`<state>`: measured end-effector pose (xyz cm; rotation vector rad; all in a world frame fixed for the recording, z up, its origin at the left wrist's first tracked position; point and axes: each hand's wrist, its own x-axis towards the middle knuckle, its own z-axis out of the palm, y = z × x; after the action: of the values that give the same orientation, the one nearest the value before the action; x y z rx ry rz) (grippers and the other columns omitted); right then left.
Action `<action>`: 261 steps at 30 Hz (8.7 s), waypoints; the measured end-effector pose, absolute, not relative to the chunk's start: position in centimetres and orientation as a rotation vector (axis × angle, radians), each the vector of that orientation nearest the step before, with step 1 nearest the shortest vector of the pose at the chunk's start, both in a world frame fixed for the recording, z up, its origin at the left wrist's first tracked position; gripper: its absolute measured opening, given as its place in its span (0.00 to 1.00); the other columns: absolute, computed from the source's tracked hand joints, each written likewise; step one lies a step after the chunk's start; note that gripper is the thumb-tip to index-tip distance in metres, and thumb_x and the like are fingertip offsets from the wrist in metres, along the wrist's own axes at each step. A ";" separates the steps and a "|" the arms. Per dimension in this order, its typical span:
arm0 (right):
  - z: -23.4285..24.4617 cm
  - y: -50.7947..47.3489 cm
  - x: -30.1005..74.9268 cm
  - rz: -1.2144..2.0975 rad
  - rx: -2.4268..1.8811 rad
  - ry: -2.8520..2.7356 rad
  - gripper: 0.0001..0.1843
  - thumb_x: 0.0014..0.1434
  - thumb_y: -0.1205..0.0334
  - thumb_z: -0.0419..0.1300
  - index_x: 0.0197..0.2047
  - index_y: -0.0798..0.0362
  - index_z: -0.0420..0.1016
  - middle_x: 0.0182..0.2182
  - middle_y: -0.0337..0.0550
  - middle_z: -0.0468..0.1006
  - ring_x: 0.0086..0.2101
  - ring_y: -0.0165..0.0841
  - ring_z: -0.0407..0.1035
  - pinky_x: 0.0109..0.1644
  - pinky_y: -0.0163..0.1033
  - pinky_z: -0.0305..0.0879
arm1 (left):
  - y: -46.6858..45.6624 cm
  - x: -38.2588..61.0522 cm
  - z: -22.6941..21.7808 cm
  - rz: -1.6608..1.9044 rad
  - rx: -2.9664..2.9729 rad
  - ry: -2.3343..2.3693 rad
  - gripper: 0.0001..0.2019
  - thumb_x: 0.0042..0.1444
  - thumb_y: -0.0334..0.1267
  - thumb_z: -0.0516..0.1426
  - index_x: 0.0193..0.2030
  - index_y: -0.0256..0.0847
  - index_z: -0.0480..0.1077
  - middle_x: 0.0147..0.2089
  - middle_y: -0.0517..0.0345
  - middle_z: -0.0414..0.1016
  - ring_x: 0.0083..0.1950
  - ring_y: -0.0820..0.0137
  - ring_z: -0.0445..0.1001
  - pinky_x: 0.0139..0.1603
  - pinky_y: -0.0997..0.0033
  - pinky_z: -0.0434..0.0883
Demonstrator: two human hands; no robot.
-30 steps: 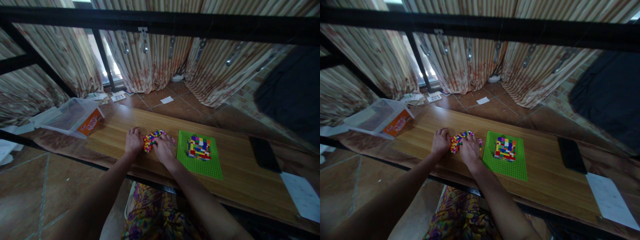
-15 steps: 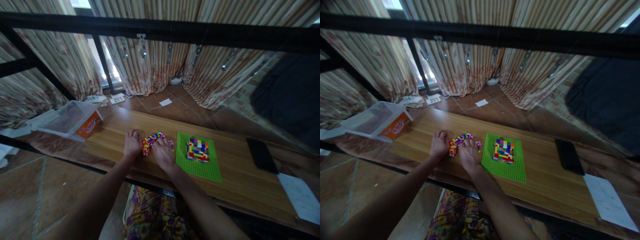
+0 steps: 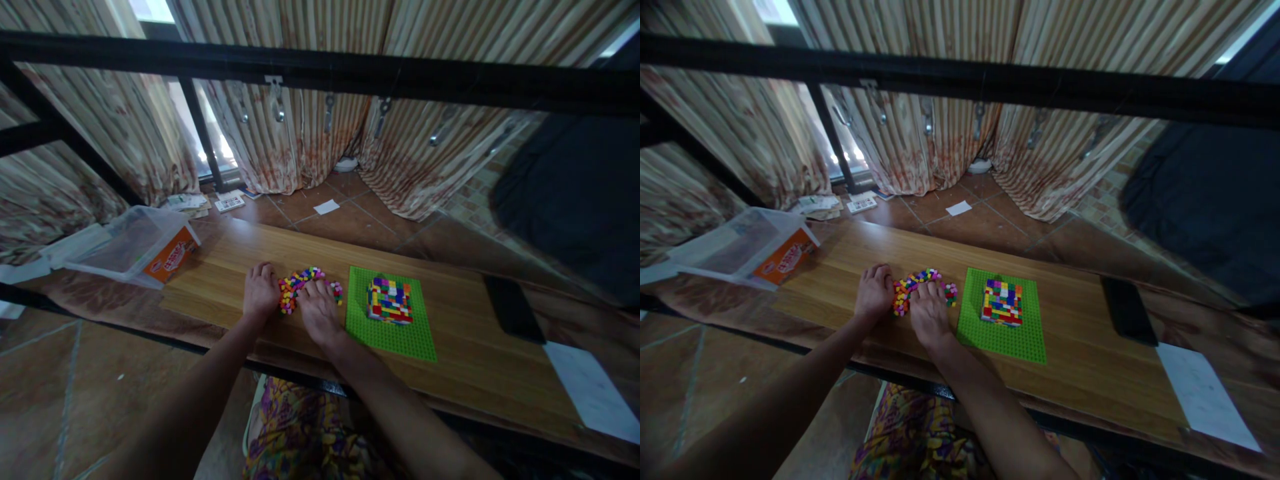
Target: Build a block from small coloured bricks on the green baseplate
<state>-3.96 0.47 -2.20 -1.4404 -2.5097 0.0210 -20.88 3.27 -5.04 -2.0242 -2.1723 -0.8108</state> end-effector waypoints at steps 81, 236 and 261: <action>-0.7 5.2 15.5 1.274 -1.437 -1.285 0.22 0.46 0.47 0.70 0.41 0.51 0.80 0.36 0.41 0.83 0.33 0.32 0.74 0.44 0.41 0.71 | 3.9 -21.6 -5.3 -0.731 -2.046 -2.096 0.14 0.59 0.34 0.46 0.43 0.35 0.71 0.48 0.39 0.75 0.51 0.52 0.70 0.54 0.52 0.65; -4.3 3.3 16.3 0.970 -1.351 -0.965 0.23 0.43 0.43 0.70 0.39 0.49 0.82 0.36 0.41 0.84 0.35 0.36 0.75 0.43 0.44 0.73 | 3.6 -21.4 -5.3 -0.849 -2.040 -2.118 0.13 0.59 0.35 0.47 0.45 0.37 0.71 0.49 0.41 0.74 0.53 0.52 0.69 0.56 0.49 0.64; 2.2 0.5 11.7 0.516 -1.320 -1.087 0.12 0.56 0.50 0.62 0.35 0.49 0.79 0.33 0.43 0.80 0.34 0.36 0.72 0.41 0.44 0.70 | 3.4 -20.9 -4.9 -0.787 -2.029 -2.196 0.13 0.60 0.33 0.47 0.44 0.36 0.71 0.50 0.40 0.73 0.52 0.52 0.69 0.57 0.50 0.65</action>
<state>11.68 0.47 2.21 -1.3203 -1.0871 0.5162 -20.91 3.39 -4.91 -2.0292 -2.1962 -0.7872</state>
